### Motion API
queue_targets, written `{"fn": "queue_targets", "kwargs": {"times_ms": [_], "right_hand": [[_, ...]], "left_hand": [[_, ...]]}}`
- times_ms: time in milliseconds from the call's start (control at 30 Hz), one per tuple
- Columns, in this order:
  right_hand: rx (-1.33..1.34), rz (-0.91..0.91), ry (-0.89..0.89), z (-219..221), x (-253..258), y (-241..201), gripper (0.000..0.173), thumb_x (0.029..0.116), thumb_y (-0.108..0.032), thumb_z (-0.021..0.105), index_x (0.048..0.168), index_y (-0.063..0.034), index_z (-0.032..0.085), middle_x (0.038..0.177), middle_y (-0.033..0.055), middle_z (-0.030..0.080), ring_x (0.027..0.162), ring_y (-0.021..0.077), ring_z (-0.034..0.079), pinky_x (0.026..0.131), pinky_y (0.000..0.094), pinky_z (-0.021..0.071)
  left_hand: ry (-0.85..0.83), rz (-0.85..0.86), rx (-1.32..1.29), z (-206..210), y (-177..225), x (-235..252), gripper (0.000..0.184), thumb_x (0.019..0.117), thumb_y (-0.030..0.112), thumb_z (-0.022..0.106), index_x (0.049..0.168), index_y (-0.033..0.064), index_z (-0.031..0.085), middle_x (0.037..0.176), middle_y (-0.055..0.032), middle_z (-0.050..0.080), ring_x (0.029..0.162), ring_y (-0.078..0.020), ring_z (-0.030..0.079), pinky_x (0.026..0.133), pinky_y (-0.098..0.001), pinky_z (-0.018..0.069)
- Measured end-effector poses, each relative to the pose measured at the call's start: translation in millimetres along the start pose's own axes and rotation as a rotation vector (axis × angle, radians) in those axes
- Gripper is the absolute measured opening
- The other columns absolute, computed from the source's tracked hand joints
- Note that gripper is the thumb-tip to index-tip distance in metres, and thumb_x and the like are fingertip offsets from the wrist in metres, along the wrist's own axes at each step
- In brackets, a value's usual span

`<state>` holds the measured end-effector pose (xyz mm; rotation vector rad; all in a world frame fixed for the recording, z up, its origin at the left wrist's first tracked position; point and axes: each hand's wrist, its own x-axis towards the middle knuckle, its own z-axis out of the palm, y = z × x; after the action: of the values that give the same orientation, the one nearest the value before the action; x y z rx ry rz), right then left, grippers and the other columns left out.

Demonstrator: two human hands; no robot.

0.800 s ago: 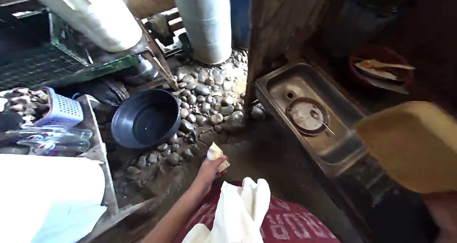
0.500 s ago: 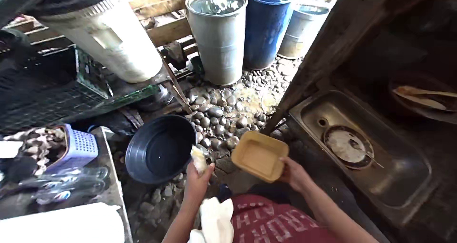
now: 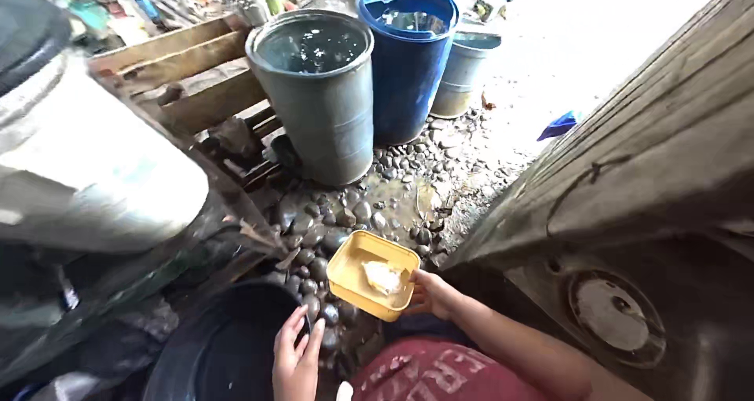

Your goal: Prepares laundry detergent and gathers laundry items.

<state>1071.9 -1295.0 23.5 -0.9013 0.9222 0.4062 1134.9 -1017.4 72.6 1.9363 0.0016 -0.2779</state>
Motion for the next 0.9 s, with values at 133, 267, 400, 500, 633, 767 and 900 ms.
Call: {"fn": "queue_targets", "kwargs": {"times_ms": [133,267,400,500,633,767,900], "right_hand": [[0.122,0.003,0.051,-21,31,-94,0.038,0.1092,-0.026,0.037,0.134,0.0005,0.05,0.122,0.0202,0.062,0.107,0.0313,0.066,0.088,0.0523,0.0564],[0.273,-0.056,0.225,-51,36,-158,0.034,0.1089,-0.02,0.037,0.132,0.0016,0.049,0.116,0.0196,0.062,0.102,0.0302,0.066,0.085,0.0512,0.0567],[0.465,-0.141,0.463,-75,39,-189,0.035,0.1095,-0.018,0.037,0.134,0.0045,0.047,0.118,0.0228,0.061,0.103,0.0322,0.066,0.085,0.0511,0.0575],[0.643,-0.178,0.654,-100,56,-211,0.036,0.1104,-0.02,0.038,0.135,0.0051,0.047,0.118,0.0247,0.06,0.101,0.0331,0.066,0.083,0.0504,0.0576],[0.884,-0.226,0.841,-137,94,-247,0.038,0.1094,-0.022,0.04,0.135,0.0056,0.047,0.118,0.0258,0.062,0.1,0.0326,0.068,0.081,0.0482,0.0588],[1.027,-0.238,0.893,-161,144,-321,0.045,0.1104,-0.025,0.037,0.145,0.0048,0.039,0.132,0.0296,0.054,0.106,0.0349,0.065,0.085,0.0465,0.0575],[1.088,-0.255,0.759,-179,178,-418,0.046,0.1102,-0.025,0.035,0.147,0.0012,0.035,0.135,0.0287,0.053,0.113,0.0368,0.064,0.09,0.0492,0.0567]], "left_hand": [[-0.165,-0.094,0.077,51,24,107,0.056,0.0944,0.017,0.066,0.142,-0.0067,0.049,0.145,-0.0319,0.049,0.128,-0.039,0.055,0.104,-0.0507,0.0483],[-0.36,-0.089,0.128,119,89,189,0.054,0.0936,0.018,0.068,0.141,-0.0027,0.052,0.144,-0.0275,0.052,0.127,-0.0374,0.058,0.103,-0.051,0.0495],[-0.57,-0.076,0.211,181,136,265,0.054,0.095,0.017,0.069,0.143,-0.0019,0.051,0.146,-0.0284,0.05,0.127,-0.0388,0.057,0.103,-0.0512,0.0494],[-0.684,-0.093,0.284,230,155,334,0.056,0.0948,0.017,0.07,0.143,-0.0019,0.05,0.145,-0.0293,0.049,0.127,-0.0403,0.056,0.103,-0.0523,0.0488],[-0.789,-0.103,0.363,306,194,433,0.056,0.0963,0.014,0.07,0.145,-0.0009,0.047,0.146,-0.0277,0.048,0.124,-0.0379,0.058,0.1,-0.0511,0.0502],[-0.922,-0.09,0.409,397,248,530,0.057,0.0996,0.019,0.068,0.148,0.001,0.045,0.15,-0.0266,0.046,0.126,-0.0366,0.057,0.099,-0.0501,0.0507],[-1.093,-0.058,0.439,488,309,591,0.058,0.1003,0.02,0.067,0.15,0.0035,0.042,0.153,-0.0248,0.043,0.129,-0.0365,0.056,0.099,-0.0509,0.0511]]}}
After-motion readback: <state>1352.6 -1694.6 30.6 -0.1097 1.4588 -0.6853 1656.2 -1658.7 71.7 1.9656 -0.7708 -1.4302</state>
